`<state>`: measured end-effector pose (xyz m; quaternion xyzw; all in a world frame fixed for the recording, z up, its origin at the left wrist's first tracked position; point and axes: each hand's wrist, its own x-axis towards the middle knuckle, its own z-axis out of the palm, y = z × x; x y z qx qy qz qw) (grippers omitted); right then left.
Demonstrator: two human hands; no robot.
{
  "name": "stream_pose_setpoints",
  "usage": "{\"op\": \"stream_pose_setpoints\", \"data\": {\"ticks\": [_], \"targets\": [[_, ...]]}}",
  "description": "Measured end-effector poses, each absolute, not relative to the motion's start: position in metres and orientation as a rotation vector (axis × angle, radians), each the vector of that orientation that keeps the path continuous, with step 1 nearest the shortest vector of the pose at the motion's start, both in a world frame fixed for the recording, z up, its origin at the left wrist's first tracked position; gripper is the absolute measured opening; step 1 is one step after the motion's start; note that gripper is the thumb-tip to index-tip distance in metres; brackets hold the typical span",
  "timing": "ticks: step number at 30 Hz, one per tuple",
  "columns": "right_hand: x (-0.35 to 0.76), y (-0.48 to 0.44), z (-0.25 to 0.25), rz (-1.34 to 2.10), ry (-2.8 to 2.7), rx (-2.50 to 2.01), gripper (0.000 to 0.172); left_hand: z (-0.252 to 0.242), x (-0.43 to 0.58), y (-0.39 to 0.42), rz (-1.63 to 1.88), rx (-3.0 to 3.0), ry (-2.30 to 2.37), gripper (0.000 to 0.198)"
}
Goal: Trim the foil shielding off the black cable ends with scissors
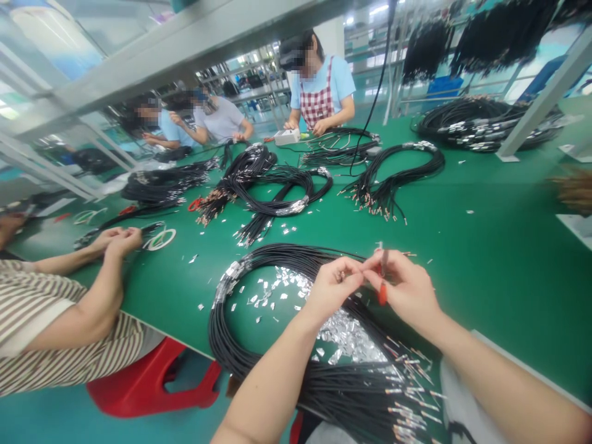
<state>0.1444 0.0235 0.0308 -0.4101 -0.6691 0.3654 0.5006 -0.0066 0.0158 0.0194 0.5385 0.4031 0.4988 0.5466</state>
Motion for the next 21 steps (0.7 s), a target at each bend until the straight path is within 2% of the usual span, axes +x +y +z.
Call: {"op": "stream_pose_setpoints", "data": {"ticks": [3,8,13,17,21], "targets": [[0.163,0.035,0.036,0.711,-1.802,-1.109,0.001,0.019,-0.01,0.019,1.222,1.247,1.006,0.014],[0.193,0.04,0.06,0.318,-1.762,-1.336,0.008,0.019,-0.012,0.023,1.133,1.224,0.994,0.023],[0.166,0.017,0.064,0.802,-1.703,-1.042,0.007,0.013,-0.003,0.026,1.035,1.275,0.928,0.024],[0.147,0.013,0.048,0.851,-1.794,-1.022,0.006,0.01,0.001,0.028,1.058,1.316,0.906,0.021],[0.15,0.024,0.037,0.86,-1.644,-1.033,0.005,0.011,0.0,0.025,1.095,1.285,0.963,0.023]]}}
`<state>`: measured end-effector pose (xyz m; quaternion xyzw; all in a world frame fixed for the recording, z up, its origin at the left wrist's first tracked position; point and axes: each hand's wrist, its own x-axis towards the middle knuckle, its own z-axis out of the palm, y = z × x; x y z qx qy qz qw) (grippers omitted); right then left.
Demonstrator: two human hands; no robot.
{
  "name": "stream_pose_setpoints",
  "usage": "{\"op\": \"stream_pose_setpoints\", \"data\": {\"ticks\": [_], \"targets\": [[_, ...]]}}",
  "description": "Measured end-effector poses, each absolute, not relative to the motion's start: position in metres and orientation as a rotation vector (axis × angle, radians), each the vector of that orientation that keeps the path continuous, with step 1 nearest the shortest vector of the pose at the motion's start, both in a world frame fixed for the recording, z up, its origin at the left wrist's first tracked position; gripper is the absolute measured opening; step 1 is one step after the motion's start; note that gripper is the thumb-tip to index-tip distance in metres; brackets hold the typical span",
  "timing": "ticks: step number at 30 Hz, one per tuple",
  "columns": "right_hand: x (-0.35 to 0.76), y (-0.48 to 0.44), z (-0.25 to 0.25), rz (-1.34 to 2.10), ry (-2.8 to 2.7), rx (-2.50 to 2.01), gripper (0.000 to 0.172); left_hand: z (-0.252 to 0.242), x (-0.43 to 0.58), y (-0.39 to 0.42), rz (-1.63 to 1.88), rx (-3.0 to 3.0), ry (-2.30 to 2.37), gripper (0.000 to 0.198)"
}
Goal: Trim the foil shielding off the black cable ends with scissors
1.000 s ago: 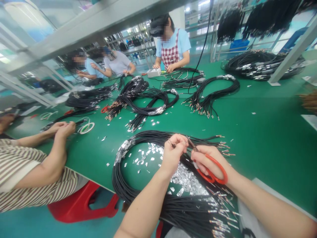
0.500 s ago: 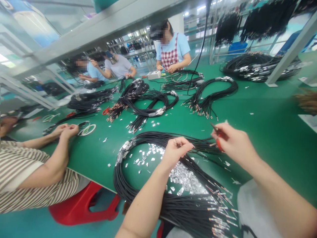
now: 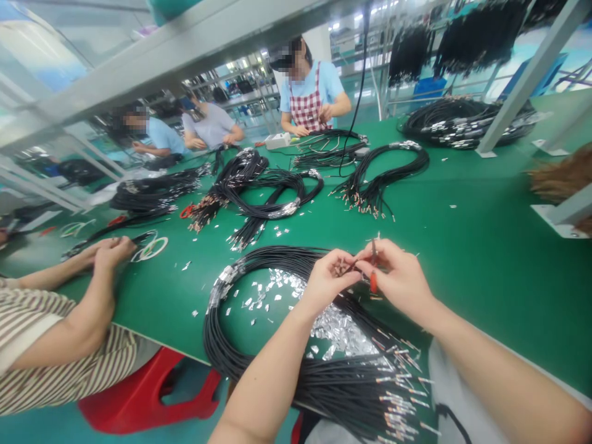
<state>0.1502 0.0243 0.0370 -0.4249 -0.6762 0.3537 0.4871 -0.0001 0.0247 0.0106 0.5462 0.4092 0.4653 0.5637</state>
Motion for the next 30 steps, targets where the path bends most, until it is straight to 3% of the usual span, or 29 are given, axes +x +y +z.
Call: {"op": "stream_pose_setpoints", "data": {"ticks": [5,8,21,30], "targets": [[0.152,0.037,0.031,1.11,-1.397,-0.972,0.021,0.005,0.001,0.015,1.201,1.437,1.192,0.014],[0.149,0.038,0.03,1.199,-1.335,-0.96,0.026,0.004,0.004,0.01,1.262,1.52,1.283,0.018],[0.149,0.033,0.033,1.201,-1.458,-0.916,0.018,0.009,-0.008,0.018,0.988,1.293,0.986,0.03],[0.148,0.037,0.033,1.307,-1.309,-1.026,0.024,0.006,0.001,0.007,1.263,1.732,1.284,0.014]]}}
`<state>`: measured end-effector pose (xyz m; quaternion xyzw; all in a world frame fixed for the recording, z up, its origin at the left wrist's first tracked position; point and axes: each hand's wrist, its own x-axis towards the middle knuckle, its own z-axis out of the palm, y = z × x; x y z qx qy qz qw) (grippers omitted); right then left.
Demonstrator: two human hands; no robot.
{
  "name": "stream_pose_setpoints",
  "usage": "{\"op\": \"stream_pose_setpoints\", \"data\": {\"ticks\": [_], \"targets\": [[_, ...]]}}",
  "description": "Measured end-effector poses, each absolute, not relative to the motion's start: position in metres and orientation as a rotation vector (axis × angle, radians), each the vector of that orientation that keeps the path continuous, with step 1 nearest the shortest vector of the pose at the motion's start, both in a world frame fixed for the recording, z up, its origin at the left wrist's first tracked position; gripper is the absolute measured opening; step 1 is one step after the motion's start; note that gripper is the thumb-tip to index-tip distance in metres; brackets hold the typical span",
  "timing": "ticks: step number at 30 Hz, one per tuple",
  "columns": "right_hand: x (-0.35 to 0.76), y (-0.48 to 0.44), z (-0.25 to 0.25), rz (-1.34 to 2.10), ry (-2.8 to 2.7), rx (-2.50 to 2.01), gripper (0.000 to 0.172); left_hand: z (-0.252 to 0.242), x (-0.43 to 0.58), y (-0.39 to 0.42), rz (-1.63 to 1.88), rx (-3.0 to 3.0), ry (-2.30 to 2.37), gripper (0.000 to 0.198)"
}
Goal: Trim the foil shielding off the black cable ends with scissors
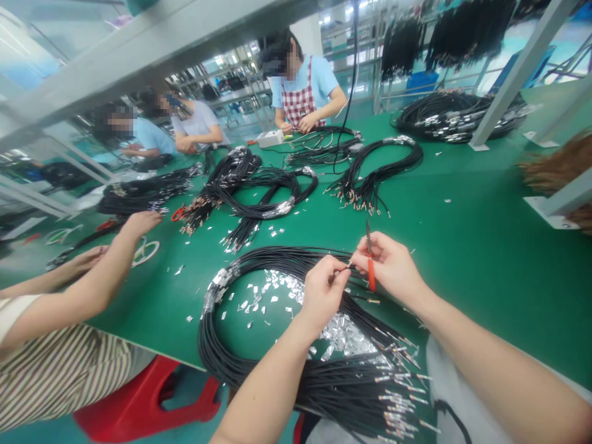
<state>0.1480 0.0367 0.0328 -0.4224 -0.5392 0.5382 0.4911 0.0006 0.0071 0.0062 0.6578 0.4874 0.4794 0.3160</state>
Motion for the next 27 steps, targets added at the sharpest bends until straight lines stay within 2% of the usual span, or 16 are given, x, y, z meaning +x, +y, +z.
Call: {"op": "stream_pose_setpoints", "data": {"ticks": [6,13,19,24,27], "targets": [[0.145,0.033,0.031,1.299,-1.311,-0.939,0.022,0.009,0.002,0.008,1.314,1.689,1.373,0.013],[0.142,0.03,0.023,1.058,-1.495,-0.877,0.01,0.016,-0.007,0.016,1.091,1.219,1.168,0.024],[0.144,0.029,0.017,0.978,-1.609,-0.874,0.012,0.016,-0.011,0.02,0.991,1.079,1.02,0.032],[0.146,0.033,0.019,0.967,-1.601,-0.896,0.006,0.018,-0.011,0.019,1.012,1.141,1.016,0.027],[0.152,0.036,0.025,0.83,-1.716,-1.035,0.01,0.018,-0.011,0.019,1.083,1.174,1.034,0.023]]}}
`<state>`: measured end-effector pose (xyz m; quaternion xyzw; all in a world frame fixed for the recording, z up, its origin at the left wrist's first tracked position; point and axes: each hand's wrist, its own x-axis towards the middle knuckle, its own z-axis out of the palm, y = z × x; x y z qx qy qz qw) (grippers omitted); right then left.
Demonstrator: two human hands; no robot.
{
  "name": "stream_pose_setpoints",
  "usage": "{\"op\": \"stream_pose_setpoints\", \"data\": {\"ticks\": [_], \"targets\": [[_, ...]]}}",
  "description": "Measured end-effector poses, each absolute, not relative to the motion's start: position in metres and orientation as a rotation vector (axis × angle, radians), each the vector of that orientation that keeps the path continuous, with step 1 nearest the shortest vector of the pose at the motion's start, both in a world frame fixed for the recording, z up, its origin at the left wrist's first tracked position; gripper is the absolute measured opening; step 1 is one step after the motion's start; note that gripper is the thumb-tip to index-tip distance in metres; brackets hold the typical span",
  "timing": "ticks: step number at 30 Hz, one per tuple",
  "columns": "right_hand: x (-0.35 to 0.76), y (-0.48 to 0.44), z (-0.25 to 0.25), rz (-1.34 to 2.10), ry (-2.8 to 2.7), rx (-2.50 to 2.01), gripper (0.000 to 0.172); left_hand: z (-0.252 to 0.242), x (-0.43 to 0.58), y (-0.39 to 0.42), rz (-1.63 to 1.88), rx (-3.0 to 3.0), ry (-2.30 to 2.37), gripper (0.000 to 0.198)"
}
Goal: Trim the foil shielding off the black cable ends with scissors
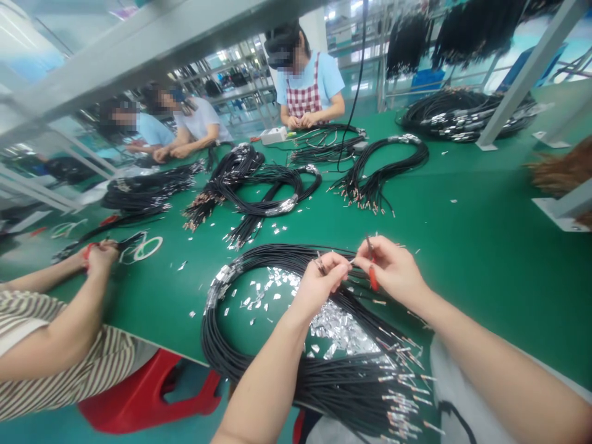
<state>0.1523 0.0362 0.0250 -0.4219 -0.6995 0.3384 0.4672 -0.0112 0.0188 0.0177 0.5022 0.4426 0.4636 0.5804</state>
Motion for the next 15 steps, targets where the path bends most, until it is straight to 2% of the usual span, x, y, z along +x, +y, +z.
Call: {"op": "stream_pose_setpoints", "data": {"ticks": [5,15], "targets": [[0.165,0.038,0.036,0.546,-2.116,-1.274,0.024,0.015,-0.01,0.018,1.287,1.11,1.086,0.018],[0.157,0.028,0.041,0.304,-2.415,-1.362,0.032,0.012,-0.006,0.014,1.379,1.185,1.209,0.016]]}}
